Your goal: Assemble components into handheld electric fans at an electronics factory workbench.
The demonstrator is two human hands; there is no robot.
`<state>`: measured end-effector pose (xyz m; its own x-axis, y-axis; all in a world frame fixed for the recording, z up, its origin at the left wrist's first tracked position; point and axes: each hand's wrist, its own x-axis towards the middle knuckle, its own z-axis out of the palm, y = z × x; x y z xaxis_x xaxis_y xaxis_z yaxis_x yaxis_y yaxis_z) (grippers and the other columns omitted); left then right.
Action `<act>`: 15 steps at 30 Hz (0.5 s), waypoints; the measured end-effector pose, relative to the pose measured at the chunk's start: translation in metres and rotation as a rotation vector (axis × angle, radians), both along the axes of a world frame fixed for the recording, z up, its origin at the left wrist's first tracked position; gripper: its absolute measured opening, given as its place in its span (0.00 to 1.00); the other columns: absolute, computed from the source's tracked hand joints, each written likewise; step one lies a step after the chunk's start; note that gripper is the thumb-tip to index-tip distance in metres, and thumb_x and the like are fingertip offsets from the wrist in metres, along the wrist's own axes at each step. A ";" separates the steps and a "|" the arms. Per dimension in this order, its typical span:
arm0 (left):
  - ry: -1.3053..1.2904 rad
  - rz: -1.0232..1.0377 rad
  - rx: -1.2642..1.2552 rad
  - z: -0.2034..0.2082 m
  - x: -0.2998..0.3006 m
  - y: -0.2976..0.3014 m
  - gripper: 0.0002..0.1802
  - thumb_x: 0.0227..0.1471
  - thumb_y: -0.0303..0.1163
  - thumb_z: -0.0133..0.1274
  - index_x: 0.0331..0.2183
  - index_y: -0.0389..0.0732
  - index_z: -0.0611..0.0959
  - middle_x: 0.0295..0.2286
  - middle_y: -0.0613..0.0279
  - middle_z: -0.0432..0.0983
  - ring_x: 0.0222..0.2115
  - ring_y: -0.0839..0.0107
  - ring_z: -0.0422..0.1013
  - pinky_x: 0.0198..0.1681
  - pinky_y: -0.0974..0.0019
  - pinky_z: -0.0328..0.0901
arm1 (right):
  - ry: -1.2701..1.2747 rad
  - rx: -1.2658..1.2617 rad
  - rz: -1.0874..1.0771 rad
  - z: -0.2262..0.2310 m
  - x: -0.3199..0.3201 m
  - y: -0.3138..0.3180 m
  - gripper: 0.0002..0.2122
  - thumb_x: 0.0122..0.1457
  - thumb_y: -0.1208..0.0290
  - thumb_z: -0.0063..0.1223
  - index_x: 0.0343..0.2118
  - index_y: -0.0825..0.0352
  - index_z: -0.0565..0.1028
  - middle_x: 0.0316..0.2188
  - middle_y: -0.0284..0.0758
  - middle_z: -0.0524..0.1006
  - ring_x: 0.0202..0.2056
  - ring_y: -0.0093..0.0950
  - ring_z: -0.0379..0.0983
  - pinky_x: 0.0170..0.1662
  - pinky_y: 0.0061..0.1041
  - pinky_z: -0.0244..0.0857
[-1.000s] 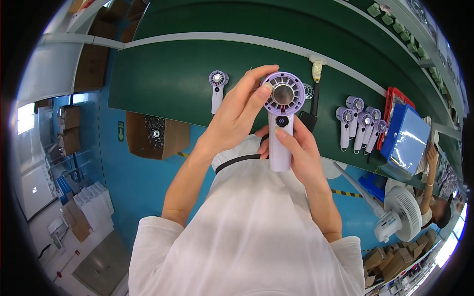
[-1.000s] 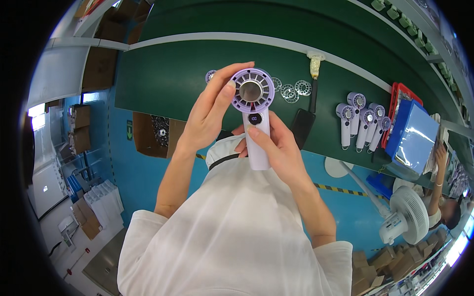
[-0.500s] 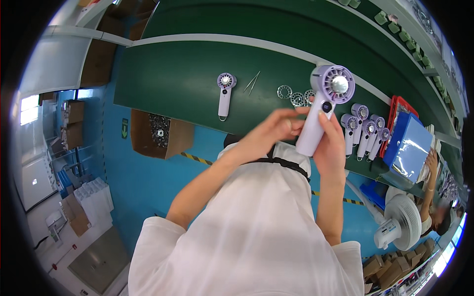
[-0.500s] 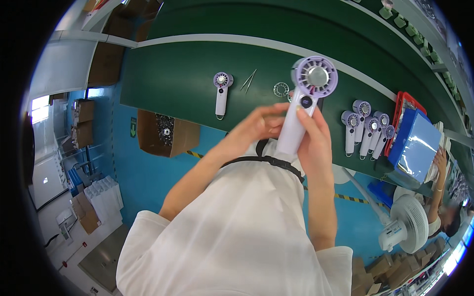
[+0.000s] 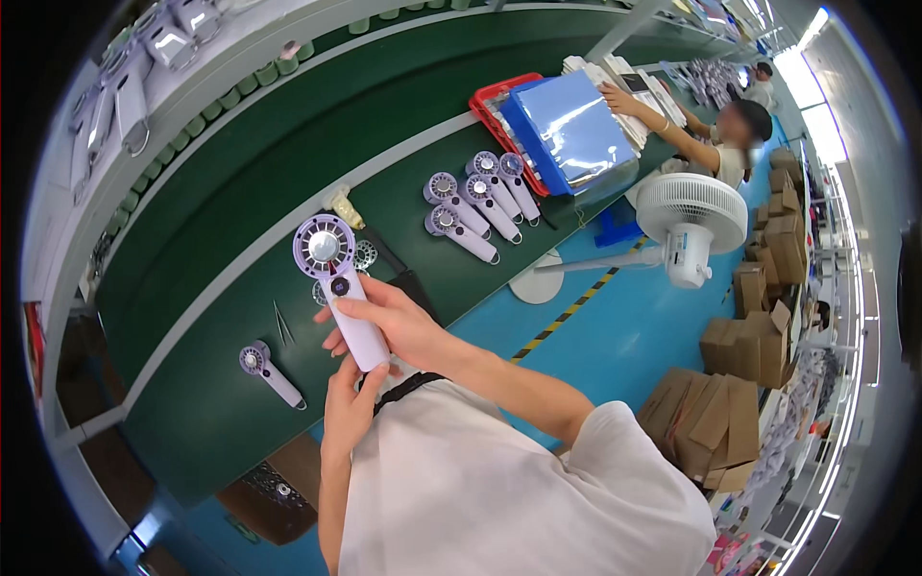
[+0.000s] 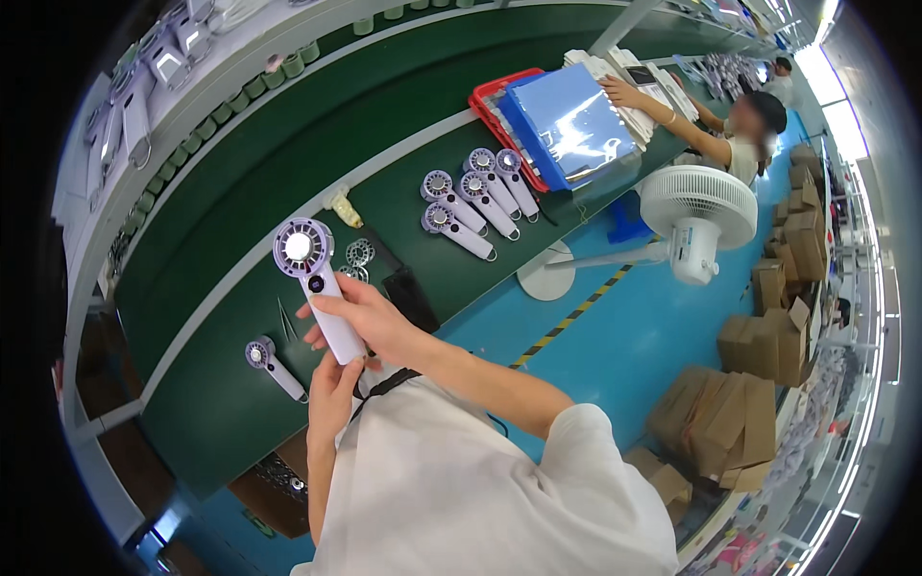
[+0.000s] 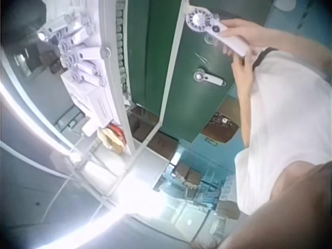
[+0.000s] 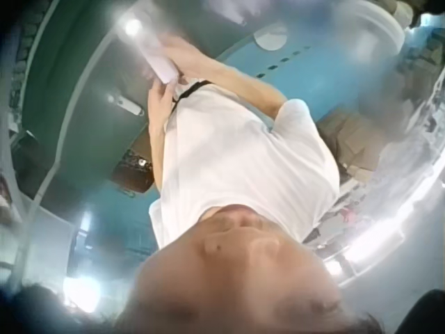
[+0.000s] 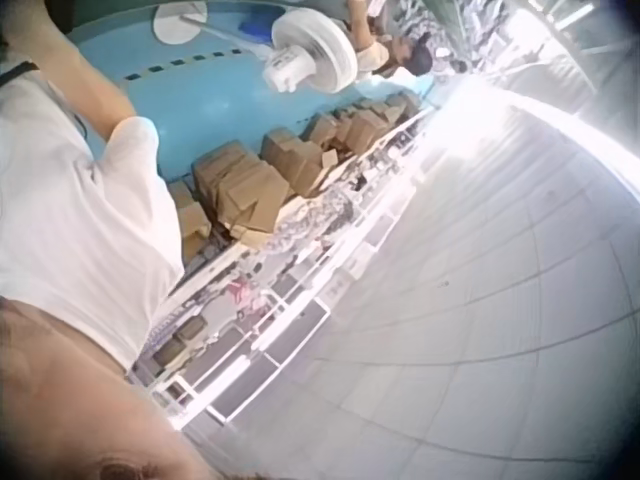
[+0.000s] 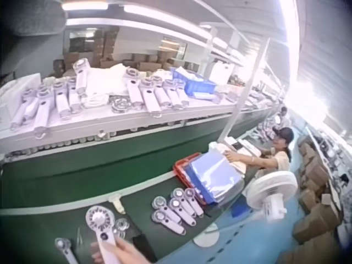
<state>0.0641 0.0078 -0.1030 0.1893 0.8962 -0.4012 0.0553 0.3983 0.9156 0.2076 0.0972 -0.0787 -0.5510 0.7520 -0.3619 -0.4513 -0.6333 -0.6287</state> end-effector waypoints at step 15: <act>0.362 -0.126 -0.003 0.020 -0.035 -0.030 0.17 0.60 0.37 0.51 0.25 0.34 0.77 0.16 0.59 0.74 0.18 0.71 0.68 0.24 0.65 0.61 | -0.091 0.018 -0.021 -0.012 -0.007 -0.020 0.15 0.65 0.68 0.47 0.52 0.69 0.66 0.45 0.44 0.76 0.39 0.36 0.78 0.43 0.35 0.75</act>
<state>0.0289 -0.0226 -0.0829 0.1439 0.8736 -0.4649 0.4236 0.3702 0.8268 0.2003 0.0777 -0.0911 -0.5002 0.7699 -0.3962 -0.4049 -0.6124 -0.6790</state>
